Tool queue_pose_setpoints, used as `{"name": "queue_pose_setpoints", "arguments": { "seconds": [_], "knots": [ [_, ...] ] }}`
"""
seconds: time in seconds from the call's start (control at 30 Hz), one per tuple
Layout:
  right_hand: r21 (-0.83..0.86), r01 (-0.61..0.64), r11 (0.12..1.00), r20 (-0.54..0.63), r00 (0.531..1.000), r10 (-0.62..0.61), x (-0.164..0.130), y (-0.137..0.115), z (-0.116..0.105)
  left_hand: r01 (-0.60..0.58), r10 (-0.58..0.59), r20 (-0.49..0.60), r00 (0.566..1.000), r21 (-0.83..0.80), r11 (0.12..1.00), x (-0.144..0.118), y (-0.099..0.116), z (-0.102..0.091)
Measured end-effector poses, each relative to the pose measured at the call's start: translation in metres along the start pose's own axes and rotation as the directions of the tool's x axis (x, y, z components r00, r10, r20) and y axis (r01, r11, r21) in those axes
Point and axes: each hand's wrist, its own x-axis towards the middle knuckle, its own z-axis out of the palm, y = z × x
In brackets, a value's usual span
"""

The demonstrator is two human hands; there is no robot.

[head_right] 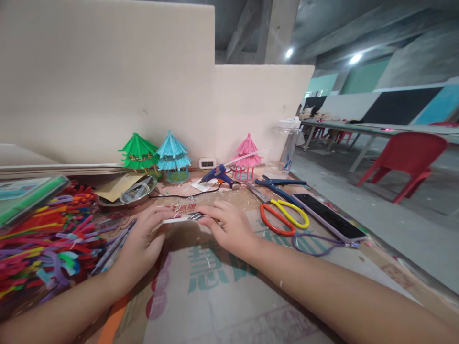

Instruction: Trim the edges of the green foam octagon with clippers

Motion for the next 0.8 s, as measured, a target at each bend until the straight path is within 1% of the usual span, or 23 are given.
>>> {"name": "queue_pose_setpoints", "arguments": {
  "seconds": [0.13,0.2,0.3,0.43,0.53,0.63,0.8],
  "knots": [
    [0.008,0.015,1.000,0.050,0.999,-0.016,0.000,-0.003,-0.002,0.024,-0.024,0.057,0.998,0.010,1.000,0.000,0.002,-0.001],
    [0.003,0.031,1.000,0.070,0.997,-0.031,0.001,-0.004,-0.003,0.016,-0.017,0.078,0.997,0.017,1.000,0.000,0.003,-0.002],
    [-0.007,0.053,0.999,0.085,0.995,-0.052,0.001,-0.005,-0.004,-0.009,0.007,0.078,0.997,0.027,1.000,-0.001,0.003,-0.002],
    [-0.004,0.069,0.998,0.076,0.995,-0.068,0.001,-0.004,-0.003,-0.009,0.007,0.081,0.997,0.029,1.000,0.000,0.003,-0.001],
    [0.028,0.012,1.000,0.018,1.000,-0.013,0.001,-0.002,-0.001,0.009,-0.008,0.056,0.998,-0.008,1.000,0.001,0.005,-0.001],
    [0.103,-0.056,0.993,-0.047,0.997,0.061,0.001,0.000,0.001,0.061,-0.060,0.031,0.998,-0.052,0.997,0.002,0.007,0.000],
    [0.170,-0.145,0.975,-0.047,0.987,0.155,0.001,0.004,0.005,0.200,-0.196,0.050,0.979,-0.118,0.973,0.001,0.010,0.000]
  ]
}}
